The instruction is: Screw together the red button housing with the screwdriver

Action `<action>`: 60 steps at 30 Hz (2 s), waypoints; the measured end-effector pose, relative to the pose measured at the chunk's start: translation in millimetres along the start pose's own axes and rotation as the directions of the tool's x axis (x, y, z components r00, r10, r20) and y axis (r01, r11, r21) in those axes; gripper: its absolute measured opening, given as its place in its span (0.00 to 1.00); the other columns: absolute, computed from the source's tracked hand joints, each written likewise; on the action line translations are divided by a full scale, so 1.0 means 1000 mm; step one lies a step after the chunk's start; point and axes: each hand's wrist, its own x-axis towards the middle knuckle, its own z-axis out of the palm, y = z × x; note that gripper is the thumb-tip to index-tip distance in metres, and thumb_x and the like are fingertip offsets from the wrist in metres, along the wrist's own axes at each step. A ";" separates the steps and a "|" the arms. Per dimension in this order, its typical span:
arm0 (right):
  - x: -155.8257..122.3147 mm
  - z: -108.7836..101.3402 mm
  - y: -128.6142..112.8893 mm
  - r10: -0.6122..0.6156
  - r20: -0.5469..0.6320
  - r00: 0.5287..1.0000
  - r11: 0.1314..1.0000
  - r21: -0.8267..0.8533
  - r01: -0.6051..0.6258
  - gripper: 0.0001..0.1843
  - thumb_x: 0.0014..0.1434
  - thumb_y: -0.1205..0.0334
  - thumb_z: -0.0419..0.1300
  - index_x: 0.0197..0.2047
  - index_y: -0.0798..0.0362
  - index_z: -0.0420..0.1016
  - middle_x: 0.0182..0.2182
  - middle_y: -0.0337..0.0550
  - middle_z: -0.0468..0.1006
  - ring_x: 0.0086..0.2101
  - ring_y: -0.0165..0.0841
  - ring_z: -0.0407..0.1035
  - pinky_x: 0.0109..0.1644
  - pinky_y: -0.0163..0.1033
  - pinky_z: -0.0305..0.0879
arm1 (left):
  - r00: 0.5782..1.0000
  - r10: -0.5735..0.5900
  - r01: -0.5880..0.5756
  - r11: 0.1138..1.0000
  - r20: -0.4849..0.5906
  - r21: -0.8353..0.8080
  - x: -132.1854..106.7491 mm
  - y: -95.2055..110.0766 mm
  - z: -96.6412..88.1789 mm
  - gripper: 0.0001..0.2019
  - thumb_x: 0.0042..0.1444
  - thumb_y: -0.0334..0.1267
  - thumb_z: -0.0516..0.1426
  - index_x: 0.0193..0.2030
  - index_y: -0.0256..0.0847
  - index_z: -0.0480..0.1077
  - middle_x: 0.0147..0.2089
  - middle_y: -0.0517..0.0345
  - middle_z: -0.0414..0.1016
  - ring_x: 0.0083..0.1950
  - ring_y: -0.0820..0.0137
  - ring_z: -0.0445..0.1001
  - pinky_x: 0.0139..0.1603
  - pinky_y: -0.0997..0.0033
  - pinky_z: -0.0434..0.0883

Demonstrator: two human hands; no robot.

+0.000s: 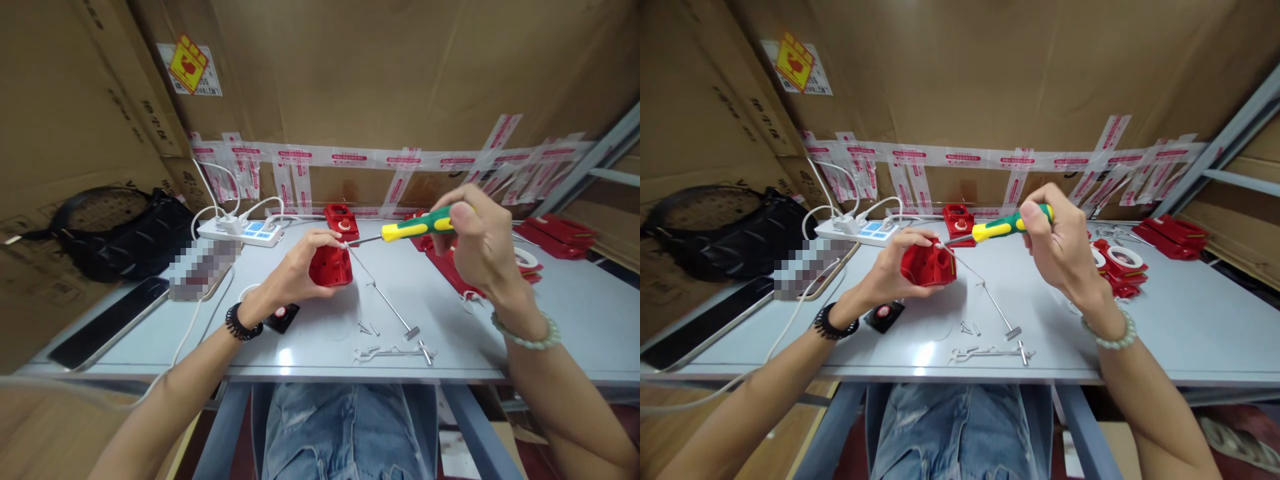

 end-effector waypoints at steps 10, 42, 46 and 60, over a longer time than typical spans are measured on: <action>0.001 -0.007 -0.006 -0.019 0.031 0.999 0.999 0.045 0.018 0.13 0.59 0.51 0.56 0.29 0.49 0.62 0.11 0.30 0.60 0.12 0.27 0.58 0.17 0.37 0.52 | 0.999 0.025 -0.023 0.998 0.022 -0.051 0.002 0.012 0.002 0.34 0.41 0.35 0.68 0.53 0.44 0.57 0.52 0.47 0.67 0.54 0.61 0.69 0.49 0.59 0.72; 0.003 0.002 0.001 0.049 0.046 0.998 0.945 -0.327 -0.031 0.27 0.63 0.43 0.49 0.19 0.51 0.56 0.14 0.33 0.55 0.17 0.25 0.50 0.23 0.37 0.46 | 0.999 -0.030 0.032 0.999 -0.045 0.039 0.000 -0.004 -0.002 0.34 0.40 0.36 0.68 0.53 0.43 0.58 0.50 0.49 0.67 0.54 0.60 0.68 0.50 0.56 0.71; 0.002 0.009 0.005 0.006 0.053 0.999 0.965 -0.263 0.008 0.28 0.65 0.46 0.44 0.17 0.51 0.50 0.15 0.35 0.53 0.19 0.26 0.48 0.24 0.38 0.45 | 0.994 -0.034 0.041 0.997 -0.108 0.059 0.001 -0.007 -0.005 0.35 0.39 0.36 0.69 0.53 0.43 0.58 0.51 0.49 0.67 0.54 0.60 0.68 0.50 0.57 0.71; 0.002 0.012 -0.001 0.080 -0.048 0.996 0.997 0.008 -0.080 0.14 0.54 0.52 0.63 0.24 0.51 0.69 0.14 0.33 0.64 0.15 0.24 0.57 0.17 0.34 0.51 | 0.998 0.004 0.001 0.997 -0.066 0.075 0.002 -0.006 -0.002 0.35 0.40 0.36 0.68 0.53 0.42 0.58 0.51 0.48 0.68 0.54 0.60 0.68 0.50 0.56 0.71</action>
